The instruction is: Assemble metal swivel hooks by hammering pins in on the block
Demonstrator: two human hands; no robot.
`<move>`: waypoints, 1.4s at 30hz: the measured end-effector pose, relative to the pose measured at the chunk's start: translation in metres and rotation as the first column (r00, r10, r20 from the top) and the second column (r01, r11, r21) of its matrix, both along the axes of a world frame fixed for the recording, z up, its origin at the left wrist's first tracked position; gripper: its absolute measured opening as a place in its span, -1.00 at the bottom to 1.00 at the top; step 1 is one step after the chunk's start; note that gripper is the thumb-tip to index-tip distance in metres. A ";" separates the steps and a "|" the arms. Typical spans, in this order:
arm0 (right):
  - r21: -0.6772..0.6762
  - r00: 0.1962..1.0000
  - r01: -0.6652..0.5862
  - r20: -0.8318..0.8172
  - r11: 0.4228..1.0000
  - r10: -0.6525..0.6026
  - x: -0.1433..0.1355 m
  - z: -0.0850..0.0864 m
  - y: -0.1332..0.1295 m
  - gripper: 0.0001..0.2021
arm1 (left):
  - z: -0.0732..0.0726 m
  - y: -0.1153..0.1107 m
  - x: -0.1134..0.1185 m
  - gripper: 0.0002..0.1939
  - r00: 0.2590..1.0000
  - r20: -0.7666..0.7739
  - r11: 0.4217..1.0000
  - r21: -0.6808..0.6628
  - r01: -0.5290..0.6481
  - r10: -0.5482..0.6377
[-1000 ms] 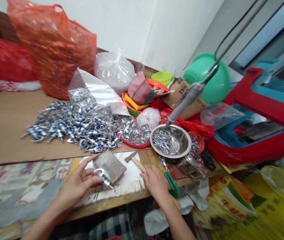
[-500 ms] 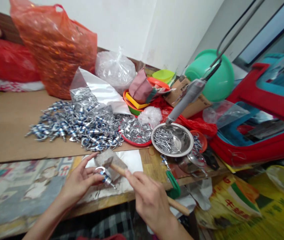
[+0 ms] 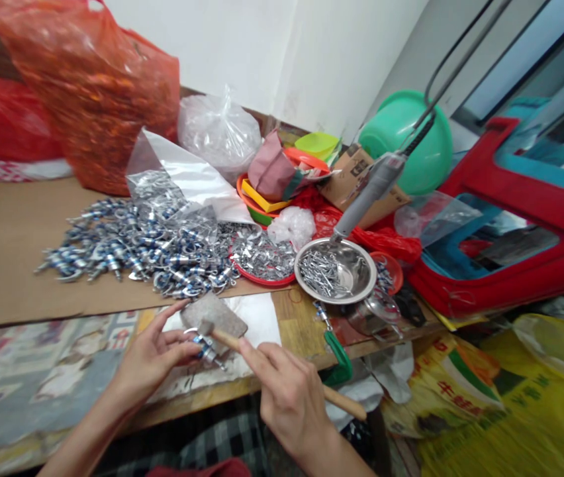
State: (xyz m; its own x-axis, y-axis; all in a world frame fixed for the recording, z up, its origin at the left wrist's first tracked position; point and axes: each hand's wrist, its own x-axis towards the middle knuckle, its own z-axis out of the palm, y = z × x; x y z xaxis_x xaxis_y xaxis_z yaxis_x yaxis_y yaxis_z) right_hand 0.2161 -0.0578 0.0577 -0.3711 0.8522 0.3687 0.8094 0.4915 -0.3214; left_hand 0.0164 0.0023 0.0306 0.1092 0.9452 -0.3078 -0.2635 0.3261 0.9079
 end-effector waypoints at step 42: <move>-0.016 0.949 -0.288 -0.136 0.958 0.283 -0.037 0.005 0.073 -0.57 | -0.006 -0.002 -0.007 -0.69 0.790 -0.581 0.845 0.509 0.165 0.196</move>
State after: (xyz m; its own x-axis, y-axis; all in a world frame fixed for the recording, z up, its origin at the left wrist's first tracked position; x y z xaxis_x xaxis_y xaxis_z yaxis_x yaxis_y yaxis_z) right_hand 0.1795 0.0152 0.0625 -0.5514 0.7310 0.4021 0.5865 0.6824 -0.4363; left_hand 0.0093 0.0001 0.0242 0.0602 0.9731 0.2222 0.3813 -0.2281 0.8959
